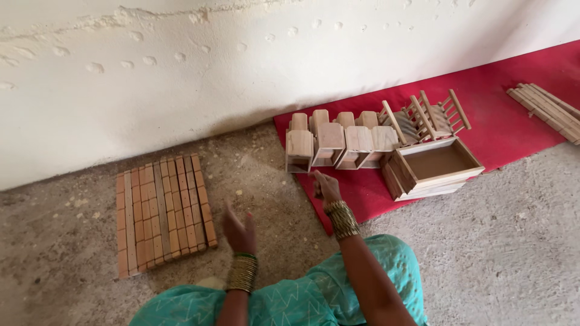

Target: The person sits on the floor and assembles small wooden toy parts. They first align and join thin wooden sticks into a flat panel, then pick up larger wooden toy pieces and fit them together, placing finished assemblies on the floor beside them.

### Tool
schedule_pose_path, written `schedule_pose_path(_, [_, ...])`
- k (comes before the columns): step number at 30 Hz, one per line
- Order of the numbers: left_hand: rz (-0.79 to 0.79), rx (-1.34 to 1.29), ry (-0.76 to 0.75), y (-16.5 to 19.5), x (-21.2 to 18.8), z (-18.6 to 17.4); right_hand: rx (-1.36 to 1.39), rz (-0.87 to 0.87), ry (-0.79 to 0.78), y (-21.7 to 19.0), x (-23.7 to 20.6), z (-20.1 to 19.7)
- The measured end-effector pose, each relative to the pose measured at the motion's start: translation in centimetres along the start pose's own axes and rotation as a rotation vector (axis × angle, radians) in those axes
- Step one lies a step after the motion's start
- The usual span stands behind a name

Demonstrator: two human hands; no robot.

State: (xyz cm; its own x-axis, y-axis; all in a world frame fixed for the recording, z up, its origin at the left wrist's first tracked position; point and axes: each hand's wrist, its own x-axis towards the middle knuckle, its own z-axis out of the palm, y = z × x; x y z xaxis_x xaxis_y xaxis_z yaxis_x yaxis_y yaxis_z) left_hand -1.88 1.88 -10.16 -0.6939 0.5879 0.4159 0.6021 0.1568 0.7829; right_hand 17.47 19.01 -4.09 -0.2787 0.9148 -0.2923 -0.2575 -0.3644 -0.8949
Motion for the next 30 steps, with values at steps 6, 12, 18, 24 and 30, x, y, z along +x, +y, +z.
schedule_pose_path(6, [0.086, 0.059, -0.229, 1.0, -3.1, 2.5, 0.506, 0.225, 0.124, -2.9, 4.0, 5.5])
schedule_pose_path(12, [-0.080, -0.026, -0.293, 1.9, -2.9, 2.4, 0.688, 0.269, 0.219, -3.7, 5.1, 9.2])
schedule_pose_path(18, [-0.147, 0.015, -0.378, 1.8, -2.7, 2.6, 0.636, 0.238, 0.350, -0.1, 2.6, 9.8])
schedule_pose_path(24, [0.077, -0.052, -0.257, 1.6, -2.4, 2.1, 0.557, 0.316, 0.110, 7.3, -5.7, 7.5])
schedule_pose_path(30, [0.037, 0.032, -0.426, 0.4, -2.3, 1.4, -0.252, 0.372, -0.257, 6.7, -10.9, 2.9])
